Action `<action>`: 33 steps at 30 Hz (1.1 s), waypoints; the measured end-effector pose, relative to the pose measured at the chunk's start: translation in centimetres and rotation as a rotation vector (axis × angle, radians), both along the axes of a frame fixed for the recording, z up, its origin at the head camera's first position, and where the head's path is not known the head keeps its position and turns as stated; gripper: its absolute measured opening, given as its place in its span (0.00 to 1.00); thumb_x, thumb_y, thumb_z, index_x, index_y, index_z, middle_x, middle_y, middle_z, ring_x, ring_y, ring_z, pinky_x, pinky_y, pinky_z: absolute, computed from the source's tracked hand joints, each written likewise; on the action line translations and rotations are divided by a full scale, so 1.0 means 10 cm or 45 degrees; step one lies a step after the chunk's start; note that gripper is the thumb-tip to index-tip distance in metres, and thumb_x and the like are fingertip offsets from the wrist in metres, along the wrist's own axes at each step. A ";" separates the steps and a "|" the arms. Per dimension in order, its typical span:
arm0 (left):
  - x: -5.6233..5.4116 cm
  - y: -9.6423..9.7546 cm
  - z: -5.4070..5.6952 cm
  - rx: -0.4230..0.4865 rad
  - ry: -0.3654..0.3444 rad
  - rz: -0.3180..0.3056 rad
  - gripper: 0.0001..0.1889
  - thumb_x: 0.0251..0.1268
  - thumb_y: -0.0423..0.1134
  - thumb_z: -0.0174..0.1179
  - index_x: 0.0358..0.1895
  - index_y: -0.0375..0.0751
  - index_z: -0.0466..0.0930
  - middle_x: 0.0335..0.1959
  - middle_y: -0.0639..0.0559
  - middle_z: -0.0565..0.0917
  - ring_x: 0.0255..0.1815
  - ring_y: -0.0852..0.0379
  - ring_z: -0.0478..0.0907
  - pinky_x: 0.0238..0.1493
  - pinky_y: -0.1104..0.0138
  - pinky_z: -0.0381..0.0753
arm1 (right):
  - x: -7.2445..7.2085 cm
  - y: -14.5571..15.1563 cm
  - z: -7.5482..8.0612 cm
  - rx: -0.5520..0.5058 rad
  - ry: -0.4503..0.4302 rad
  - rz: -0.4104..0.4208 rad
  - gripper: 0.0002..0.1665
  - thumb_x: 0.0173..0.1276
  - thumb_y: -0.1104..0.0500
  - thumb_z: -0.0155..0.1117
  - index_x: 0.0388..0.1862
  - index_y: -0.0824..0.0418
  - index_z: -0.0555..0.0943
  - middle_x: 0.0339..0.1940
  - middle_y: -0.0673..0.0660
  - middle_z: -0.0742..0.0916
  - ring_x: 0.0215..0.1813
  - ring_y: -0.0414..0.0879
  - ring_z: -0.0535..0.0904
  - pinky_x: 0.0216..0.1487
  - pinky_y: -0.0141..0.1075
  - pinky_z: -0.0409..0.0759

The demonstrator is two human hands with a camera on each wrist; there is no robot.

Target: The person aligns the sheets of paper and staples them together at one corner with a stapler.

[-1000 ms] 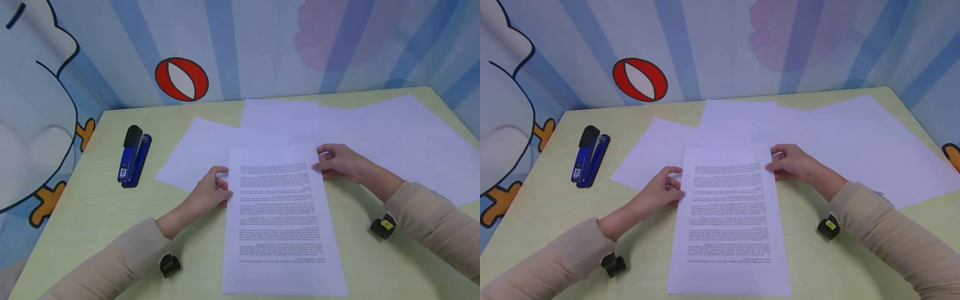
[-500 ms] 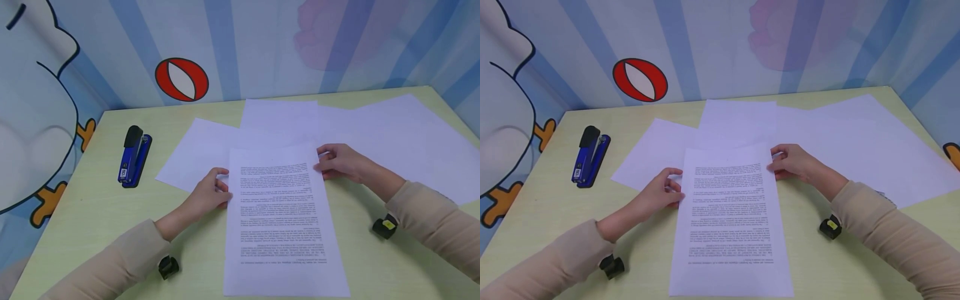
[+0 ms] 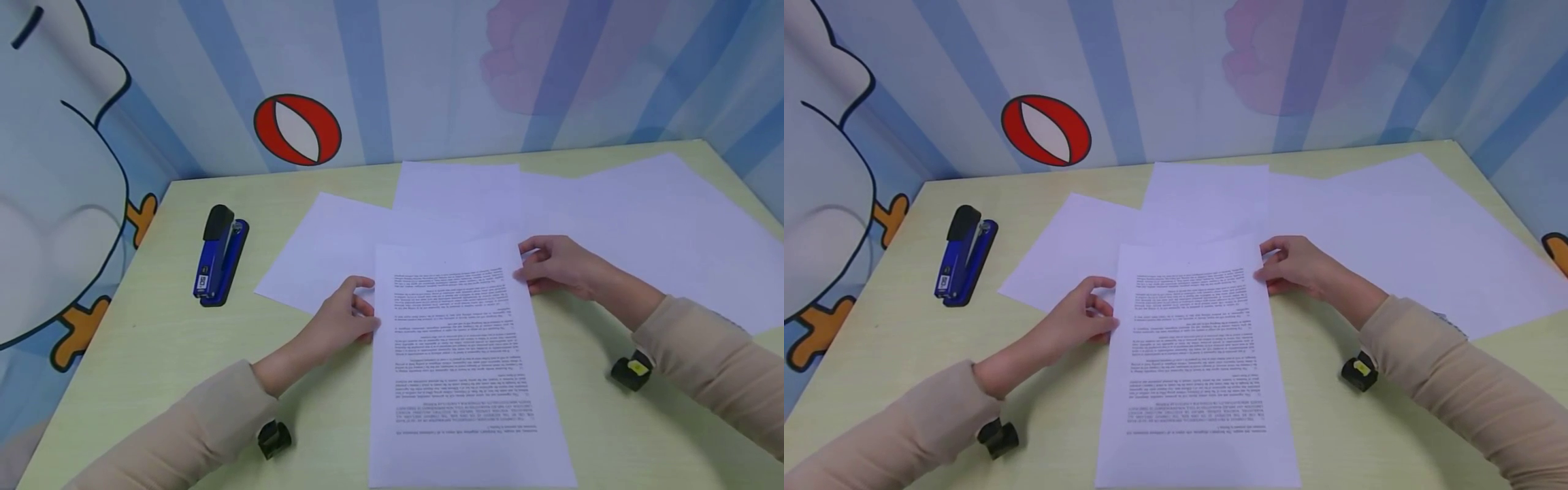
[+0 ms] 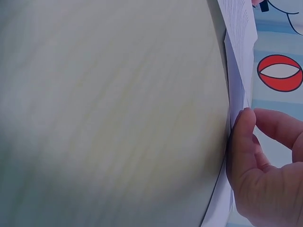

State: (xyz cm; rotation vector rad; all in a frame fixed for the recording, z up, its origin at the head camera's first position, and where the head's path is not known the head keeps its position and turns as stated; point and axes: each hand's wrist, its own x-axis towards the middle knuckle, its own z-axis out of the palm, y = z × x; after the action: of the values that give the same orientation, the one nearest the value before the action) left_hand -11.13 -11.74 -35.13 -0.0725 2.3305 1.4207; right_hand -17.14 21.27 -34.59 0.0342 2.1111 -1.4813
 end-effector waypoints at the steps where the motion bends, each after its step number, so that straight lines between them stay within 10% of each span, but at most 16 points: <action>1: 0.00 0.00 0.00 0.000 0.002 -0.001 0.30 0.57 0.24 0.58 0.64 0.38 0.61 0.35 0.43 0.72 0.27 0.55 0.72 0.29 0.70 0.76 | 0.00 0.00 0.00 0.003 0.002 0.001 0.32 0.61 0.68 0.62 0.60 0.74 0.60 0.34 0.58 0.77 0.28 0.42 0.79 0.33 0.33 0.81; 13: -0.03 -0.15 0.03 -0.086 0.046 -0.008 0.26 0.58 0.27 0.58 0.61 0.36 0.64 0.33 0.44 0.76 0.25 0.56 0.74 0.30 0.69 0.75 | -0.08 0.08 -0.02 0.040 0.025 -0.024 0.30 0.63 0.67 0.60 0.61 0.74 0.62 0.33 0.57 0.78 0.29 0.41 0.78 0.34 0.33 0.81; 33: -0.47 -0.92 0.22 -0.496 0.362 0.115 0.32 0.59 0.31 0.60 0.66 0.33 0.58 0.59 0.31 0.65 0.57 0.37 0.63 0.57 0.48 0.66 | -0.42 0.00 0.12 0.360 0.284 0.053 0.21 0.62 0.64 0.62 0.53 0.70 0.71 0.30 0.58 0.77 0.27 0.45 0.75 0.30 0.33 0.78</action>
State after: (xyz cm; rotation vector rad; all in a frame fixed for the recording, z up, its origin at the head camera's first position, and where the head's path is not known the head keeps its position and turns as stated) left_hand -15.80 -20.93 -32.98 -0.0924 2.8468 1.0514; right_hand -21.37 21.24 -33.38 -0.0726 2.4717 -1.1988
